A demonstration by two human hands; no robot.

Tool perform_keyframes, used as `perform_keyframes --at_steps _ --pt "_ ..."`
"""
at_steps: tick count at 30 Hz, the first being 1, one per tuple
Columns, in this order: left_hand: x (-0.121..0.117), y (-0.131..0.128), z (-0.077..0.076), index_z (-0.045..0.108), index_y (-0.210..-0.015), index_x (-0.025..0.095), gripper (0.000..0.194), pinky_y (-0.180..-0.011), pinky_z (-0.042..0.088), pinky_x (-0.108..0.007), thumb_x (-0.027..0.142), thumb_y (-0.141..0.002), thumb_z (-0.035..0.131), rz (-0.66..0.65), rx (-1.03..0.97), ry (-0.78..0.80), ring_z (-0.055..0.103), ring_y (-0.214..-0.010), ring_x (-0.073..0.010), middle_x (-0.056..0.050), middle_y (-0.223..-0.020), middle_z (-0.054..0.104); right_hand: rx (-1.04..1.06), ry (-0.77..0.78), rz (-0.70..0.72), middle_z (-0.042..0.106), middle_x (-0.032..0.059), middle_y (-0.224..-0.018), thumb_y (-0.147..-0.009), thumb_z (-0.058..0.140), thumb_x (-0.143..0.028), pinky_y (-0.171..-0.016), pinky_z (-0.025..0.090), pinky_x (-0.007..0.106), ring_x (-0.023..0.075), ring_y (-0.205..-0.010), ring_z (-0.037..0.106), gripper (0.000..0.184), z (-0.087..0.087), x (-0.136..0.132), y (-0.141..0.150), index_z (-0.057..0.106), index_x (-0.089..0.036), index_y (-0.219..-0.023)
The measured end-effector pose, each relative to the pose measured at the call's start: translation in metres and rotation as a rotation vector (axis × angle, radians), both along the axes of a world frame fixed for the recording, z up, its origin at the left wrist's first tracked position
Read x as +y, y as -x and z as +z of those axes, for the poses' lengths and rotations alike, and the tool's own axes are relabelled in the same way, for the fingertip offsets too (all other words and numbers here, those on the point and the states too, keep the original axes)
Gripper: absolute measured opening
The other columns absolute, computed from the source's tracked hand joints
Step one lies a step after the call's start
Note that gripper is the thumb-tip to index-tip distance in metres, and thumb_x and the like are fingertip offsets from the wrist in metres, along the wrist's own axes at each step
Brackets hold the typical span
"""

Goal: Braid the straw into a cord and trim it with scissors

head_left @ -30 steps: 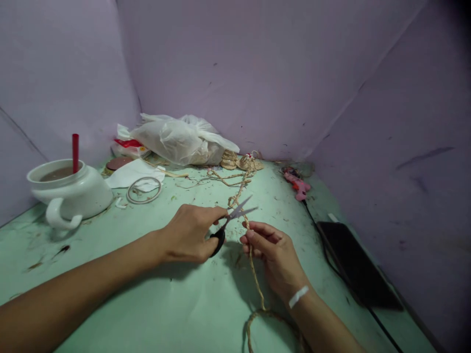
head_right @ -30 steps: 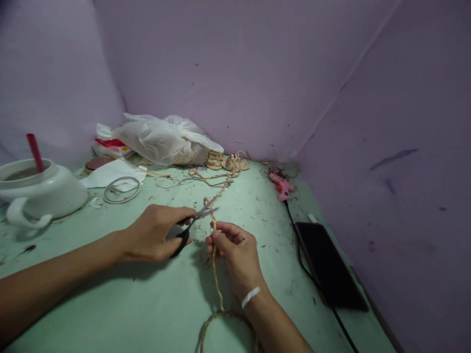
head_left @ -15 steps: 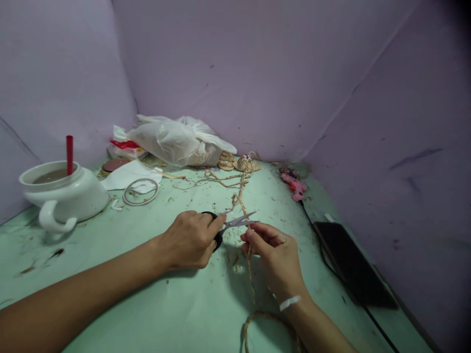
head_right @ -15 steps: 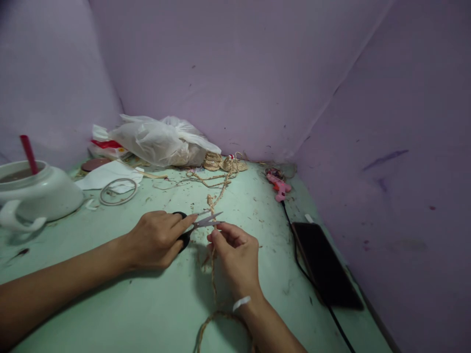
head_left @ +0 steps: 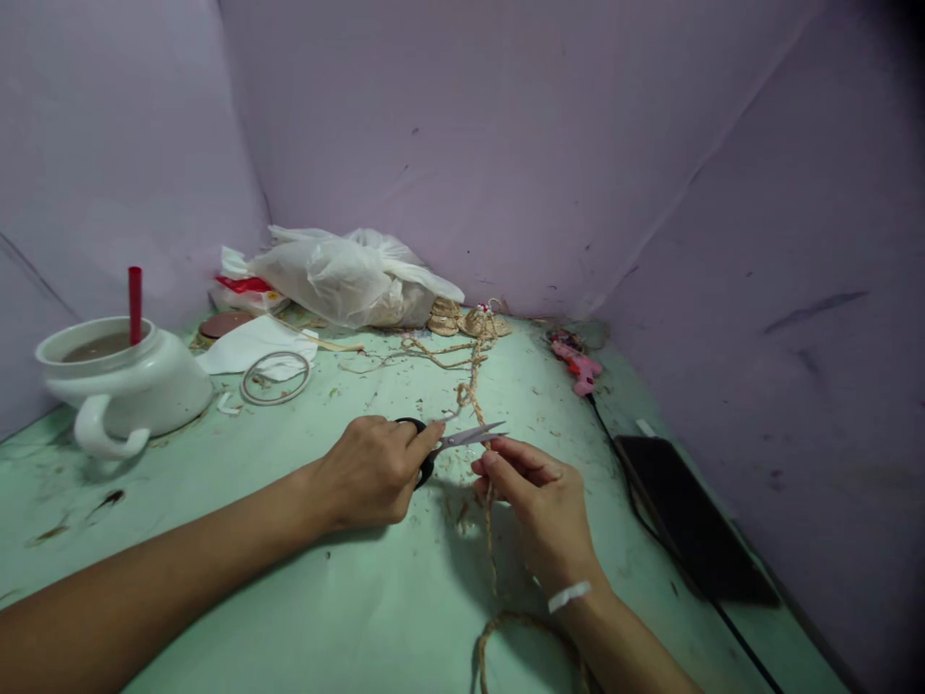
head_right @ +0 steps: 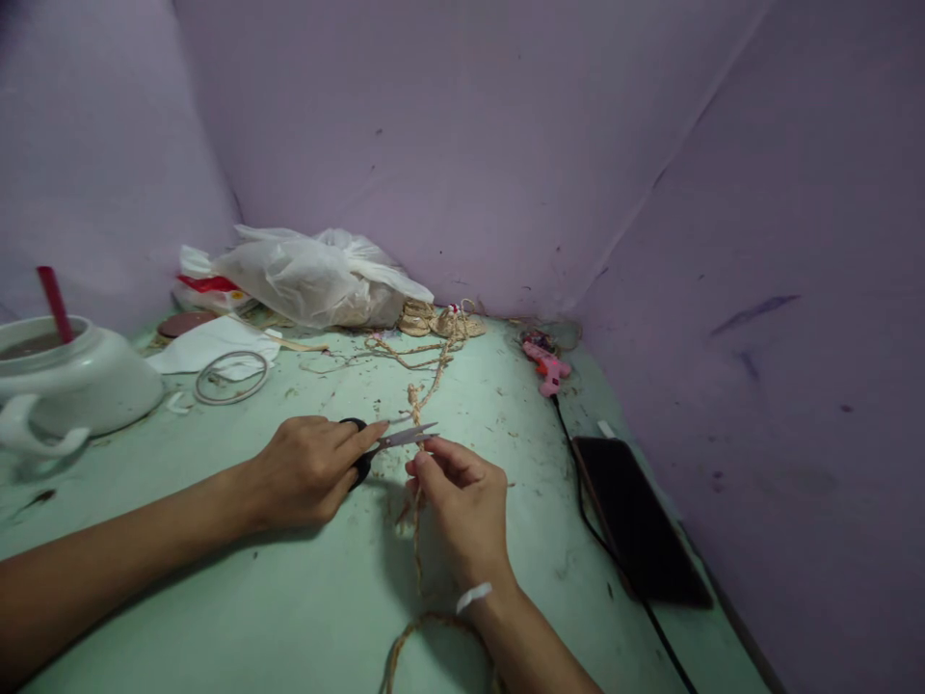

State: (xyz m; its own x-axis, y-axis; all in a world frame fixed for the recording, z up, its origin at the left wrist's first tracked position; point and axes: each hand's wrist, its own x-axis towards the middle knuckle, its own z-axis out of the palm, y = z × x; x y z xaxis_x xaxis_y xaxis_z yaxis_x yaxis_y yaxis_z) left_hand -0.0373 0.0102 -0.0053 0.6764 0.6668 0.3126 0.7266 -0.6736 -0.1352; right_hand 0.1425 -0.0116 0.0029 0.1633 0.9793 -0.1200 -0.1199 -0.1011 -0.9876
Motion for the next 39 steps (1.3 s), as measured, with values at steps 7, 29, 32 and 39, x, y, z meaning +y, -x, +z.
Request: perform_keyframes --at_steps 7,29,32,39 --pt "0.0033 0.0011 0.0004 0.046 -0.109 0.017 0.04 -0.052 0.042 -0.027 0.013 -0.071 0.04 -0.008 -0.181 0.094 0.057 -0.06 -0.0158 -0.001 -0.071 0.061 0.127 0.058 0.012 0.064 0.0032 -0.054 -0.055 0.072 -0.025 -0.045 0.044 0.024 0.012 -0.044 0.055 0.024 -0.0003 0.0021 0.0 0.066 -0.011 -0.074" --pt "0.0064 -0.0002 -0.0046 0.045 -0.113 0.018 0.046 -0.071 0.043 -0.035 0.024 -0.068 0.046 0.122 -0.221 0.177 0.057 -0.081 -0.0215 -0.005 -0.089 0.061 0.522 0.188 0.173 0.054 0.0003 -0.062 -0.059 0.066 -0.015 -0.028 0.019 0.008 0.0005 -0.041 0.034 0.015 -0.0001 0.0097 -0.0059 0.066 -0.009 -0.073" --pt "0.0042 -0.0011 -0.0045 0.044 -0.115 0.016 0.047 -0.069 0.042 -0.036 0.025 -0.069 0.045 0.113 -0.18 0.128 0.055 -0.078 -0.0222 -0.006 -0.086 0.059 0.517 0.16 0.148 0.055 -0.0001 -0.061 -0.055 0.071 -0.014 -0.033 0.029 0.009 0.002 -0.044 0.04 0.018 -0.0022 0.0095 -0.0051 0.066 -0.01 -0.073" --pt "-0.0008 -0.0049 -0.0069 0.042 -0.12 0.013 0.052 -0.064 0.041 -0.037 0.026 -0.07 0.044 0.087 -0.101 0.0 0.053 -0.072 -0.0224 -0.008 -0.08 0.057 0.488 0.117 0.077 0.06 -0.0004 -0.062 -0.049 0.074 -0.014 -0.047 0.043 0.015 0.0051 -0.049 0.048 0.028 -0.0019 0.0077 -0.0009 0.068 -0.013 -0.077"
